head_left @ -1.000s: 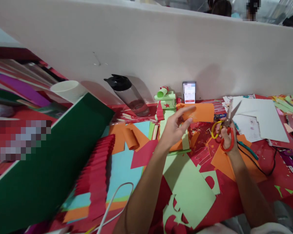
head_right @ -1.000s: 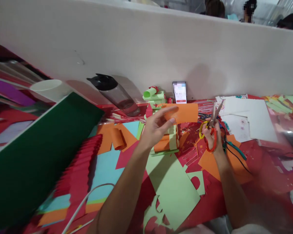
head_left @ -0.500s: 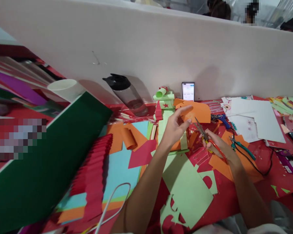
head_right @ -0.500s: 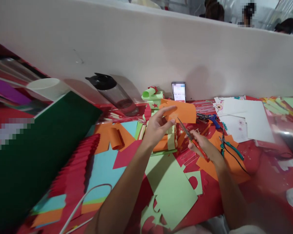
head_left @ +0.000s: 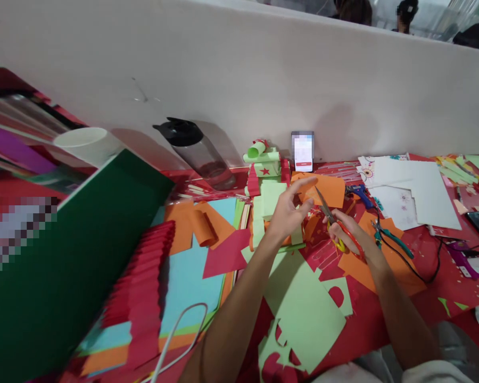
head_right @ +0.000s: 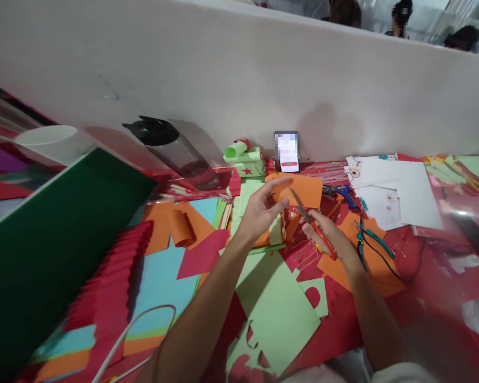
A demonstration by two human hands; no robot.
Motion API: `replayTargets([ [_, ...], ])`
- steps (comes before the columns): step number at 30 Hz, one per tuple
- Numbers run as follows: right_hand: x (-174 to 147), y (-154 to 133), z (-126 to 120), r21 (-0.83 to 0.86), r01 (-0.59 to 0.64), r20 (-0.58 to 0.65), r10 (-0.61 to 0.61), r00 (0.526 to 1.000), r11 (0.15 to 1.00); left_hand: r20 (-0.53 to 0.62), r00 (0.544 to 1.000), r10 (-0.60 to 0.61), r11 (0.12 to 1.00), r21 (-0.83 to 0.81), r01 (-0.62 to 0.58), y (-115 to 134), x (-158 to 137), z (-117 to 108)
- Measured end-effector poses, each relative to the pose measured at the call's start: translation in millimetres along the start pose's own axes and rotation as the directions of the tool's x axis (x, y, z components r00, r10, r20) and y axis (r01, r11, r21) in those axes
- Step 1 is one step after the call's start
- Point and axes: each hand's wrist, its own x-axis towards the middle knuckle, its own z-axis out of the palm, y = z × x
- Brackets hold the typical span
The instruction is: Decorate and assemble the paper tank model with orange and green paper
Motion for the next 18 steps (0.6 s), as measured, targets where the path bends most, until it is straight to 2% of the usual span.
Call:
replayTargets([
  [6,4,5,-5,-0.06,0.01,0.014,-0.01,1.0,0.998,0.004,1.0,-0.01,1.0,-0.018,0.01,-1,0,-1],
  [12,1,-4,-1,-0.044,-0.055,-0.014,0.055,0.998,0.998,0.017,1.0,-0.003,0.997,-0.077,0.005,-7,2,-2],
  [18,3,-1,0,-0.054,-0.051,-0.038,0.049,0.998,0.997,0.021,1.0,-0.023,0.997,-0.068,0.024,-5,2,-3],
])
